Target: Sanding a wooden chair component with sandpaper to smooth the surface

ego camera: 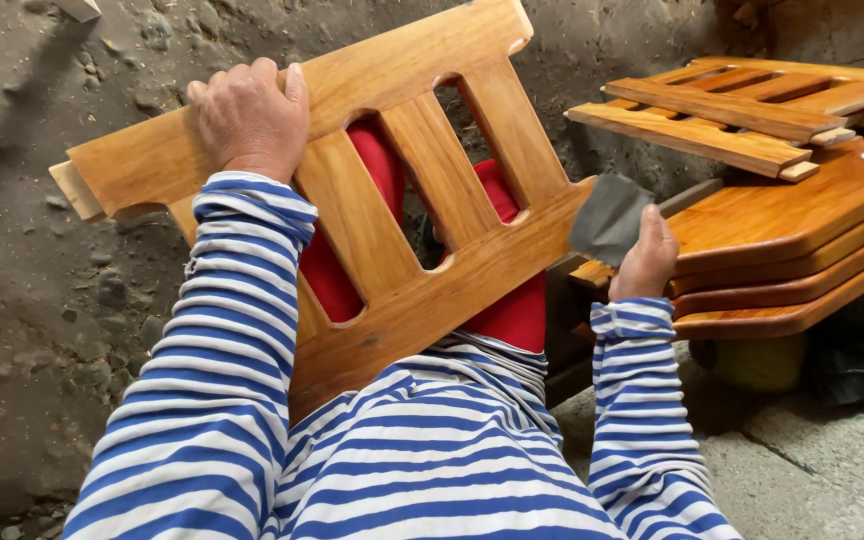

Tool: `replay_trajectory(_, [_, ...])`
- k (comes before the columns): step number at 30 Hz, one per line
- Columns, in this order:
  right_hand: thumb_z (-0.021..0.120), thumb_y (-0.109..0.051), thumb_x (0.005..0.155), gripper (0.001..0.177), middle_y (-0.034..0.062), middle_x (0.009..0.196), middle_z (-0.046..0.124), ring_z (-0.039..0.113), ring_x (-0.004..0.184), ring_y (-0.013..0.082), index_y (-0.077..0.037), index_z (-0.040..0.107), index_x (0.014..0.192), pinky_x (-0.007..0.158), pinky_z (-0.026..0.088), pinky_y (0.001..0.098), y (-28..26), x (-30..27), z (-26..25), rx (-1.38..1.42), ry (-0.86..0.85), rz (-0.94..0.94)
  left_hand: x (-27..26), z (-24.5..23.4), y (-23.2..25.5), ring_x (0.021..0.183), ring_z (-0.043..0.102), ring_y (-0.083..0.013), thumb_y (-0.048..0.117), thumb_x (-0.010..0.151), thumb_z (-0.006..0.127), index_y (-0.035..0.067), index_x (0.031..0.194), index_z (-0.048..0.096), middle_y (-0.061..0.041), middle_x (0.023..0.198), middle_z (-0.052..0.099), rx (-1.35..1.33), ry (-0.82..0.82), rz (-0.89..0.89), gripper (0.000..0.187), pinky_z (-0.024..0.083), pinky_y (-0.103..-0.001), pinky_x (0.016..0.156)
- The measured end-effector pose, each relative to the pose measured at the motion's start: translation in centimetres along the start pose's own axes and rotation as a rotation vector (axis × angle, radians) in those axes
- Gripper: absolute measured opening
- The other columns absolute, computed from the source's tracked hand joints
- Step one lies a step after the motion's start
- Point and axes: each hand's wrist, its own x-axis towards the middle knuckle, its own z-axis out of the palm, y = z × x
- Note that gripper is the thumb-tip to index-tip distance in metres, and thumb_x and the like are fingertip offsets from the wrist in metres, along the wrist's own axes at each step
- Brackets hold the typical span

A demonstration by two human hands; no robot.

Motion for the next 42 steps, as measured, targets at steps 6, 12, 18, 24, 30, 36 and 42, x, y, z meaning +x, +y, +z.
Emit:
replay_trajectory(6, [0.07, -0.026, 0.091, 0.022, 0.0045, 0.097, 0.074, 0.071, 0.088, 0.015, -0.006, 0.075, 0.099, 0.081, 0.062, 0.0341, -1.6, -2.8, 1.5, 0.228, 0.113, 0.254, 0.1, 0.3, 0.1, 0.071, 0.067, -0.0338, 0.047, 0.103, 0.057, 0.019, 0.08, 0.07, -0.008, 0.077, 0.072, -0.003, 0.008, 0.006, 0.039, 0.04, -0.05, 0.072])
replay_trajectory(12, [0.074, -0.031, 0.086, 0.046, 0.0113, 0.12, 0.073, 0.071, 0.109, 0.0245, -0.006, 0.066, 0.124, 0.095, 0.061, 0.0426, -7.1, -5.6, 2.1, 0.434, -0.178, 0.493, 0.1, 0.5, 0.1, 0.07, 0.065, -0.0344, 0.045, 0.103, 0.058, 0.017, 0.078, 0.069, -0.008, 0.075, 0.071, -0.045, 0.003, -0.002, 0.039, 0.04, -0.05, 0.073])
replay_trajectory(18, [0.072, -0.016, 0.093, 0.03, 0.0048, 0.089, 0.071, 0.067, 0.076, 0.012, -0.008, 0.066, 0.121, 0.07, 0.055, 0.0189, -8.9, -7.1, 2.8, 0.257, -0.293, 0.368, 0.1, 0.6, 0.0, 0.068, 0.064, -0.0345, 0.044, 0.1, 0.059, 0.018, 0.076, 0.069, -0.007, 0.073, 0.07, -0.05, 0.017, -0.005, 0.037, 0.04, -0.05, 0.071])
replay_trajectory(24, [0.076, -0.019, 0.093, 0.037, 0.0125, 0.122, 0.066, 0.062, 0.113, 0.026, -0.005, 0.067, 0.126, 0.103, 0.046, 0.0381, -6.3, -11.3, 5.6, -0.593, -0.444, -0.541, 0.1, 0.4, 0.2, 0.071, 0.067, -0.0357, 0.049, 0.099, 0.06, 0.019, 0.08, 0.07, -0.009, 0.076, 0.073, -0.025, 0.018, -0.007, 0.037, 0.041, -0.051, 0.071])
replay_trajectory(30, [0.09, -0.032, 0.078, 0.063, 0.0094, 0.106, 0.064, 0.059, 0.095, 0.0248, -0.008, 0.067, 0.131, 0.089, 0.046, 0.0372, -6.6, -10.5, 4.8, -0.838, -0.45, -0.545, 0.1, 0.5, 0.2, 0.07, 0.066, -0.0353, 0.049, 0.098, 0.062, 0.019, 0.079, 0.069, -0.009, 0.074, 0.071, -0.043, 0.037, -0.001, 0.037, 0.041, -0.051, 0.07])
replay_trajectory(36, [0.085, -0.027, 0.079, 0.048, -0.0064, 0.065, 0.042, 0.042, 0.059, 0.0061, -0.015, 0.066, 0.121, 0.057, 0.038, 0.0231, -10.4, -11.6, 4.9, -0.724, -0.607, 0.022, 0.0, 0.8, 0.1, 0.071, 0.065, -0.0355, 0.049, 0.098, 0.062, 0.018, 0.078, 0.068, -0.009, 0.074, 0.071, -0.059, 0.044, -0.023, 0.037, 0.041, -0.052, 0.072])
replay_trajectory(42, [0.074, -0.005, 0.092, 0.024, -0.0008, 0.084, 0.056, 0.048, 0.071, 0.0094, -0.008, 0.069, 0.116, 0.066, 0.042, 0.0248, -11.5, -9.9, 2.4, -0.557, -0.378, -0.347, 0.0, 1.0, 0.0, 0.071, 0.065, -0.0351, 0.049, 0.098, 0.062, 0.018, 0.077, 0.068, -0.009, 0.074, 0.071, -0.058, 0.05, -0.019, 0.038, 0.04, -0.051, 0.072])
